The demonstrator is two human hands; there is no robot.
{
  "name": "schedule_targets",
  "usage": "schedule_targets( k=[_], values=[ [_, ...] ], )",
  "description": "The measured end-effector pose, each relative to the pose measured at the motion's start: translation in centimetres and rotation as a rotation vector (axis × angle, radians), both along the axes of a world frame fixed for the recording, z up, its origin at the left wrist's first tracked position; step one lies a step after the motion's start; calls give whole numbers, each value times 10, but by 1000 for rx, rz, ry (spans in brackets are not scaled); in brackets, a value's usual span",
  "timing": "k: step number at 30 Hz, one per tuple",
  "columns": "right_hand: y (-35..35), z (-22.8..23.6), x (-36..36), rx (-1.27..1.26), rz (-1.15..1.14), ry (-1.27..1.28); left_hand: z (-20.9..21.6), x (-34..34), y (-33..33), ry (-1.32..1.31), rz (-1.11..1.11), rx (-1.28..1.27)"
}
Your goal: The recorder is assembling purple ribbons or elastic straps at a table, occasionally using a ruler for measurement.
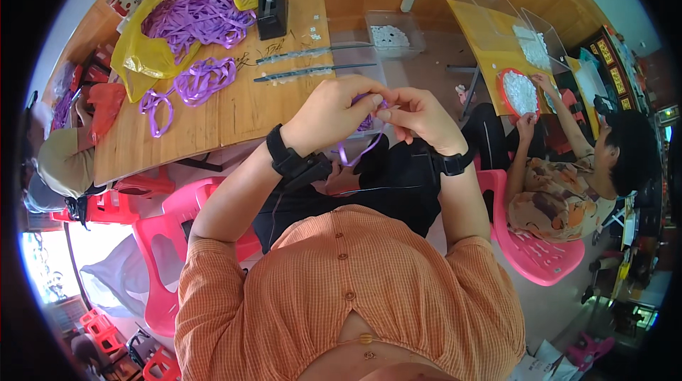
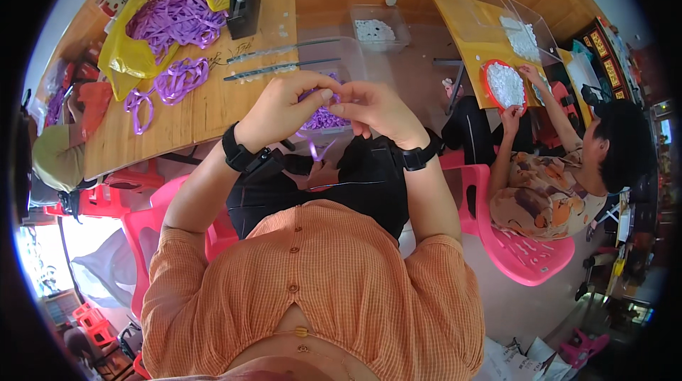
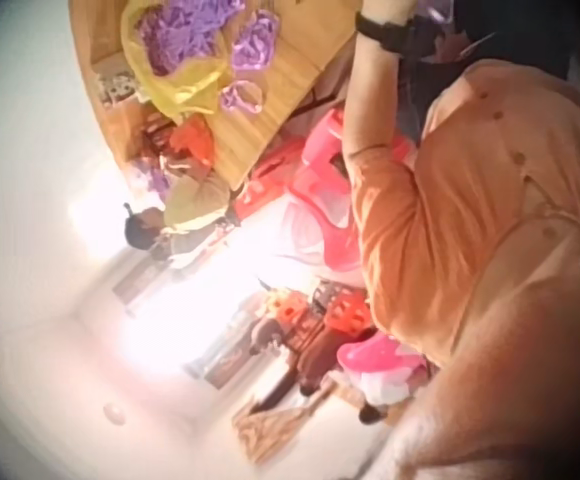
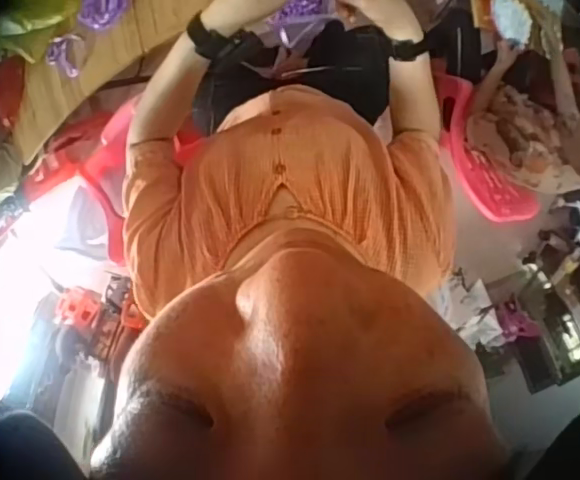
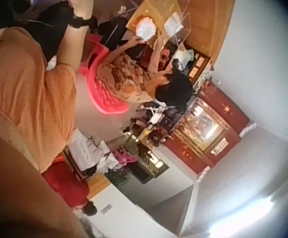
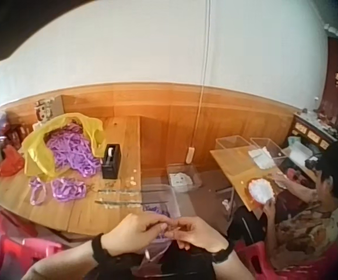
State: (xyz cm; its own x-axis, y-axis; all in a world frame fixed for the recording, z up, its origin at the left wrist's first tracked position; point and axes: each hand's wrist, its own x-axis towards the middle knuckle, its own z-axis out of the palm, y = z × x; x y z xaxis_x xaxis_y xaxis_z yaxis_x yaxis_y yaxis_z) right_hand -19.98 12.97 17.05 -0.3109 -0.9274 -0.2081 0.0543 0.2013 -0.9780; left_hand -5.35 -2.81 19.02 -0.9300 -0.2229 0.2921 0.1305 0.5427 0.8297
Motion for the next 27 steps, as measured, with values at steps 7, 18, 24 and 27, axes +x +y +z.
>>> schedule_targets(
  k=[7,18,24,27],
  values=[
    [-9,-52,-24,-132,-235,236,-9,3,7,-187,3,-1],
    [-91,-69,-82,-472,-282,839,-36,8,-13,-121,-183,-189],
    [-128,-95,-125,-420,-170,574,-17,0,-31,-192,-63,-169],
    [-140,-116,-133,-438,-101,381,-27,-14,-55,-158,7,-243]
  ],
)
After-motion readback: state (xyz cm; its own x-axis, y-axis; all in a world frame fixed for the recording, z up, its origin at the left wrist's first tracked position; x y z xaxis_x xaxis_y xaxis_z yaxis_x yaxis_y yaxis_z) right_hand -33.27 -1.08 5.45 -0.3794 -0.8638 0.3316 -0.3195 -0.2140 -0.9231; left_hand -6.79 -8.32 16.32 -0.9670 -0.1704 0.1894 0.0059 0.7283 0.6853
